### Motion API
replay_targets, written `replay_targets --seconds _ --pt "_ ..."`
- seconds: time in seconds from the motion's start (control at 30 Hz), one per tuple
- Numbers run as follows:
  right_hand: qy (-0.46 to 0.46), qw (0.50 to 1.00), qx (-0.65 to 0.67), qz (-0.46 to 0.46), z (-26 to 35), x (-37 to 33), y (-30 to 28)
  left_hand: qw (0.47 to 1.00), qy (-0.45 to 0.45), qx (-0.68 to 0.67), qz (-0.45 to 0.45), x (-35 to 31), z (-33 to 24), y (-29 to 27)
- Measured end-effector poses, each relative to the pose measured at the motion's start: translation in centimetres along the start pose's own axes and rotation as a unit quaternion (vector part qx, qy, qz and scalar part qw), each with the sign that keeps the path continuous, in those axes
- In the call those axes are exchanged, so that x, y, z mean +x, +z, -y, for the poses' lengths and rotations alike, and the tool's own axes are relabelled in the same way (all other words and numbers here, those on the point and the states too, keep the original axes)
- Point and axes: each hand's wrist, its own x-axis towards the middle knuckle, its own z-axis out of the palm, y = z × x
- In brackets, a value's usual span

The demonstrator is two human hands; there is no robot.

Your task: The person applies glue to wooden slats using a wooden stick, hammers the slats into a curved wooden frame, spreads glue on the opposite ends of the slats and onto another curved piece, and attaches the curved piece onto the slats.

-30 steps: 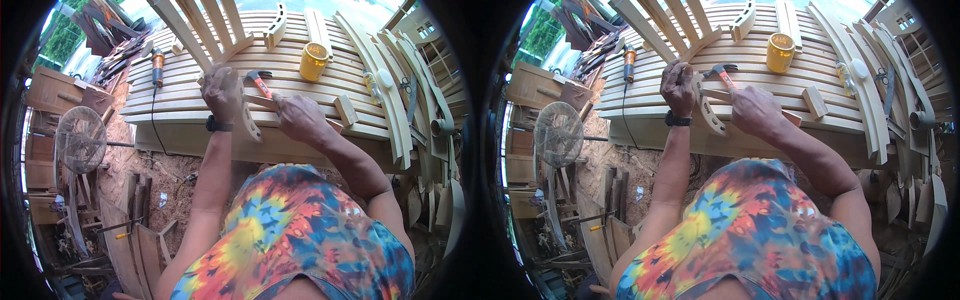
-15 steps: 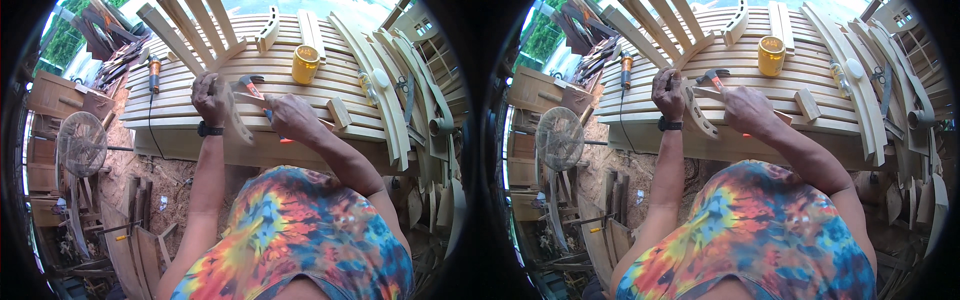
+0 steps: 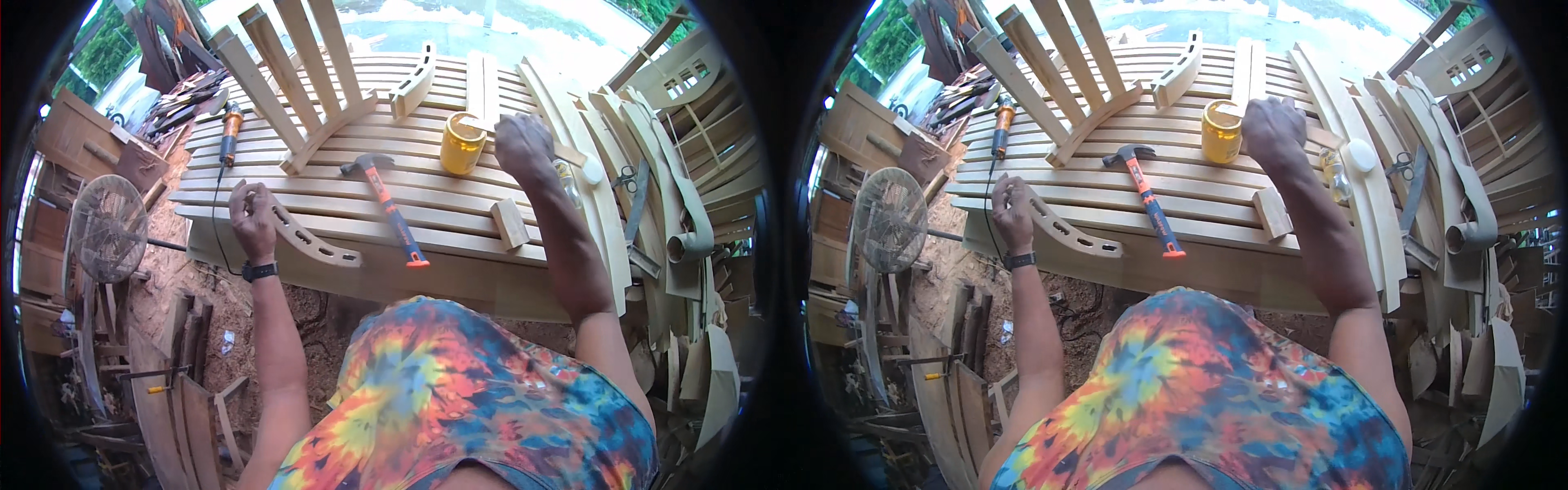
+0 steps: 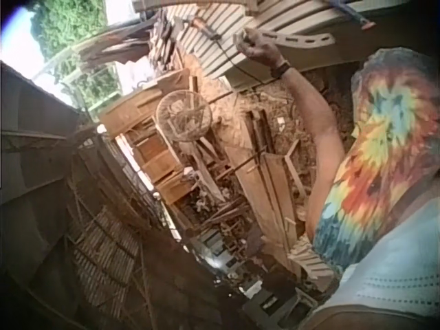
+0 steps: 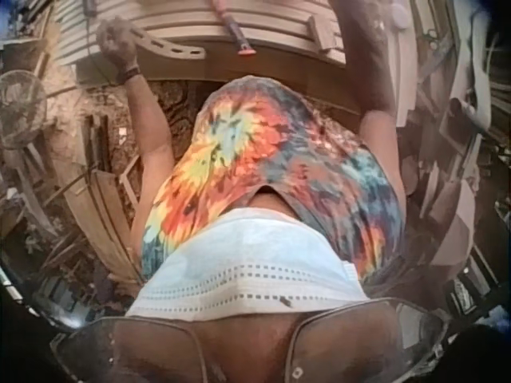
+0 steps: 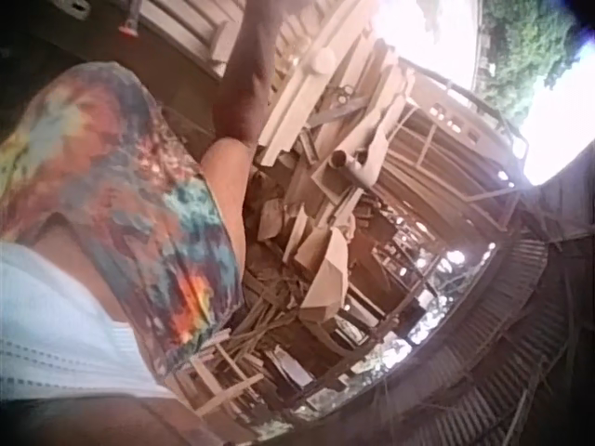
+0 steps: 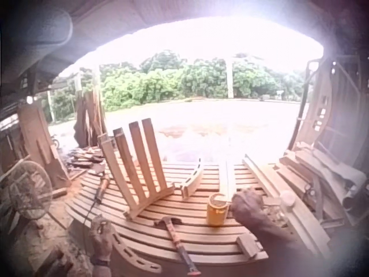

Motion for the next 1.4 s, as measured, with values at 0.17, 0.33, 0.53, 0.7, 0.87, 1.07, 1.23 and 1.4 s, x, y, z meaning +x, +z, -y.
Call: replay_targets --seconds 0.17,0.33,0.53,0.7,0.87,1.07,1.23,1.4 --pt "-0.077 0.997 -0.029 -0.001 0.1 5.3 6.1 0.987 -0.128 -0.046 -0.088 -0.9 0.7 -2.6" --pt "-0.171 0.983 -0.065 -0.013 -0.8 4.7 7.3 0.952 -0.176 -0.191 -0.162 -0.8 -1.9 -3.2" --pt "-0.333 0.909 0.223 -0.111 3.6 -0.2 4.1 0.944 -0.187 -0.224 -0.153 -1.5 -3.9 -5.2" --pt "-0.324 0.786 0.394 0.348 7.5 -2.5 4.0 0.944 -0.215 -0.227 -0.103 -0.9 -4.2 -4.2" --pt "-0.163 0.592 0.562 0.554 11.4 -5.4 8.6 0.879 -0.247 -0.404 -0.057 -0.6 -9.1 -0.2" --pt "-0.111 0.508 0.685 0.51 8.5 -7.4 9.7 0.897 -0.277 -0.346 0.004 1.3 -14.4 6.3" --pt "-0.032 0.543 0.751 0.373 1.5 -8.4 9.0 0.971 -0.149 -0.187 -0.009 7.4 -9.1 7.7" --pt "0.011 0.485 0.851 0.201 -5.2 -10.1 7.9 0.993 -0.05 0.079 -0.066 14.8 -2.4 9.4"
